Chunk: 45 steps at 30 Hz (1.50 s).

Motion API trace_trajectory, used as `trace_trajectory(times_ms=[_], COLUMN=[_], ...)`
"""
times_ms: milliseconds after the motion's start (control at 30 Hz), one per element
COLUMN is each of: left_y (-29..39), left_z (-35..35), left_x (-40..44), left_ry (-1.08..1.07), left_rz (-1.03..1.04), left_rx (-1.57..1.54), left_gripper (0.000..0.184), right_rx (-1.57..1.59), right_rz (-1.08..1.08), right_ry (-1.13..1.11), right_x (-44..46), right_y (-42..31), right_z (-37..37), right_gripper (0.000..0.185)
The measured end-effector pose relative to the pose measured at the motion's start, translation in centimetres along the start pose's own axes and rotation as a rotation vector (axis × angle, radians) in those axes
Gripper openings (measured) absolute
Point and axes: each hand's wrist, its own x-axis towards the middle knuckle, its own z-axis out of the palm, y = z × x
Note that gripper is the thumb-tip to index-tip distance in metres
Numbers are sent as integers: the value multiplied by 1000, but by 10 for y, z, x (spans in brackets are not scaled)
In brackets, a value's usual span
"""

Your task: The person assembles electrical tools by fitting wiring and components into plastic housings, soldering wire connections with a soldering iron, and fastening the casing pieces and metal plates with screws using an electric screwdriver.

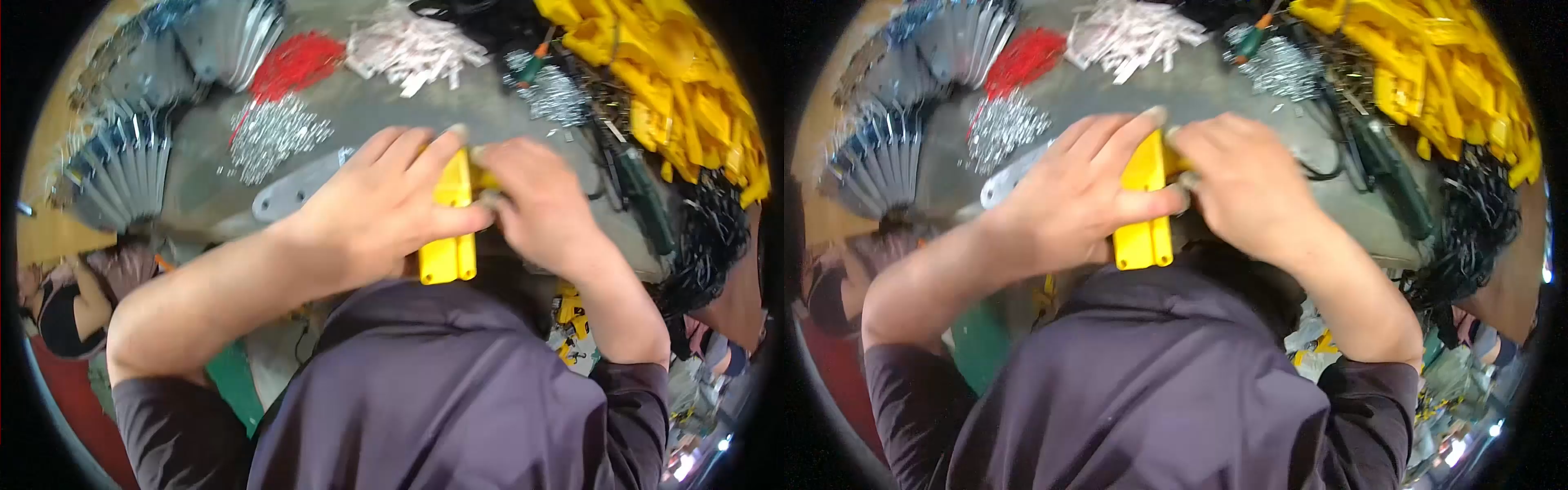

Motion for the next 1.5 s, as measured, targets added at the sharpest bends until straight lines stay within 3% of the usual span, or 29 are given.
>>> trace_trajectory(times_ms=[100,300,400,500,567,633,833,1033,1233,1300,1367,1500], left_y=[3,6,12,12,12,12,12,12,9,8,9,9], left_z=[-10,-2,3,2,1,0,3,3,3,3,4,4], left_x=[4,13,31,39,40,40,38,37,37,36,36,35], left_ry=[-68,-60,-78,-98,-113,-128,-110,-104,-127,-139,-129,-127], left_rz=[-2,63,96,121,125,126,93,85,78,94,89,85], left_rx=[-25,-78,-87,-100,-105,-110,-141,-145,-138,-132,-134,-130], left_gripper=[63,66,64,62,62,61,59,59,60,61,61,61], right_rx=[-83,-102,235,34,-465,-699,-834,-726,-341,-281,-283,-165], right_rz=[-133,-112,-27,352,225,159,75,84,261,211,65,6], right_ry=[-5,8,-58,293,315,225,215,310,119,38,-250,-179], right_x=[-6,-20,-32,-27,-22,-13,3,4,-12,-11,-7,2], right_y=[8,16,41,76,110,126,136,141,76,59,49,55], right_z=[-2,-12,-39,-69,-77,-76,-67,-71,-121,-118,-105,-71], right_gripper=[40,41,36,22,19,14,11,11,20,18,27,39])
